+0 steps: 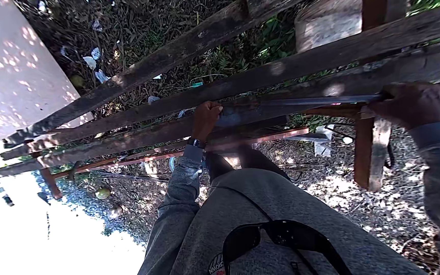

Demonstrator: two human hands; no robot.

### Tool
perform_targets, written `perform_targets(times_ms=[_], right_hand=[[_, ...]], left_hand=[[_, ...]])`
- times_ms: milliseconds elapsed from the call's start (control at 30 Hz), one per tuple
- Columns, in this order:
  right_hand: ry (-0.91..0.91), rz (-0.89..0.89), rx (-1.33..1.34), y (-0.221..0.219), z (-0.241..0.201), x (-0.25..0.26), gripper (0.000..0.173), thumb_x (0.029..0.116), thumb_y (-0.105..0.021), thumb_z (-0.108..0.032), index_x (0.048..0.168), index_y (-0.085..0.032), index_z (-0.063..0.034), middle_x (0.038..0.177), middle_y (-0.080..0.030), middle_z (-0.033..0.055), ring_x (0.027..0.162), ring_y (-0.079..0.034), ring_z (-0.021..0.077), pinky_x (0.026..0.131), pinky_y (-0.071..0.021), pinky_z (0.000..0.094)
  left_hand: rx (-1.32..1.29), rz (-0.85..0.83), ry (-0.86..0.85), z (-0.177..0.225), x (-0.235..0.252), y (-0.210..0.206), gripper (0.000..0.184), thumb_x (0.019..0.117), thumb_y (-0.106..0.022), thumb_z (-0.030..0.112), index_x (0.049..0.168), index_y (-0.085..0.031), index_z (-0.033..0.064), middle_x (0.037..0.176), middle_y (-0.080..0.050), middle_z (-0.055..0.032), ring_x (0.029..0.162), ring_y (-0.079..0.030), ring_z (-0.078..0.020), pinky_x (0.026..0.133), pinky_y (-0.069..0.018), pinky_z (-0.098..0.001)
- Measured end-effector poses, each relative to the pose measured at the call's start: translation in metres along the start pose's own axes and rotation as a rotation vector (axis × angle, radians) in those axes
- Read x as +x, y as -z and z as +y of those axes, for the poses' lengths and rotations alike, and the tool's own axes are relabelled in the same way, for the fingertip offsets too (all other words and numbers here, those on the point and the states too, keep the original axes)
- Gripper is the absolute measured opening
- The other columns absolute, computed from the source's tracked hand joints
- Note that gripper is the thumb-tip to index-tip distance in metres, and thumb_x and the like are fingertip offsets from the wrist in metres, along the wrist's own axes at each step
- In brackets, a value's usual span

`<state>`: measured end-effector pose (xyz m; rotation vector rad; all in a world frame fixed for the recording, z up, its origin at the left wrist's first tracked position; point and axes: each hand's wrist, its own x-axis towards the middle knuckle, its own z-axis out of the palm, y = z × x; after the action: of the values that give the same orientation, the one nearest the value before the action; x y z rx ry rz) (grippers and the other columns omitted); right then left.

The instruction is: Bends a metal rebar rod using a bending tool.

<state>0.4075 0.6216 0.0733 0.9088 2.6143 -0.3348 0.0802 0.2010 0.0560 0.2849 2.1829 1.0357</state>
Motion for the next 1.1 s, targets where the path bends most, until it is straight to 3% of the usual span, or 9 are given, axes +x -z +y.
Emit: perform_targets(times_ms=[533,1100], right_hand=[[-0.027,-0.009,0.008,0.009,-0.014,-0.005,0.031,0.0935,-0.071,-0.032,0.097,-0.068,-0.0021,0.096,-0.068,0.0321,0.1,-0.062,0.0581,0.084,-0.0383,0.0799],[-0.028,-0.015,0.013,0.001,-0.023,0.0,0.035,0.0917,-0.069,-0.038,0.092,-0.066,-0.0027,0.093,-0.068,0.0302,0.099,-0.063,0.0549,0.088,-0.0388,0.077]], left_hand=[[0.035,0.027,0.002,-0.001,0.001,-0.005,0.02,0.0968,-0.071,0.023,0.109,-0.074,0.008,0.083,-0.073,-0.0035,0.065,-0.066,-0.0122,0.063,-0.0575,-0.0312],[0.036,0.05,-0.008,-0.003,0.003,-0.006,0.018,0.0962,-0.071,0.024,0.106,-0.075,0.009,0.081,-0.073,-0.0021,0.061,-0.065,-0.0114,0.06,-0.0566,-0.0308]])
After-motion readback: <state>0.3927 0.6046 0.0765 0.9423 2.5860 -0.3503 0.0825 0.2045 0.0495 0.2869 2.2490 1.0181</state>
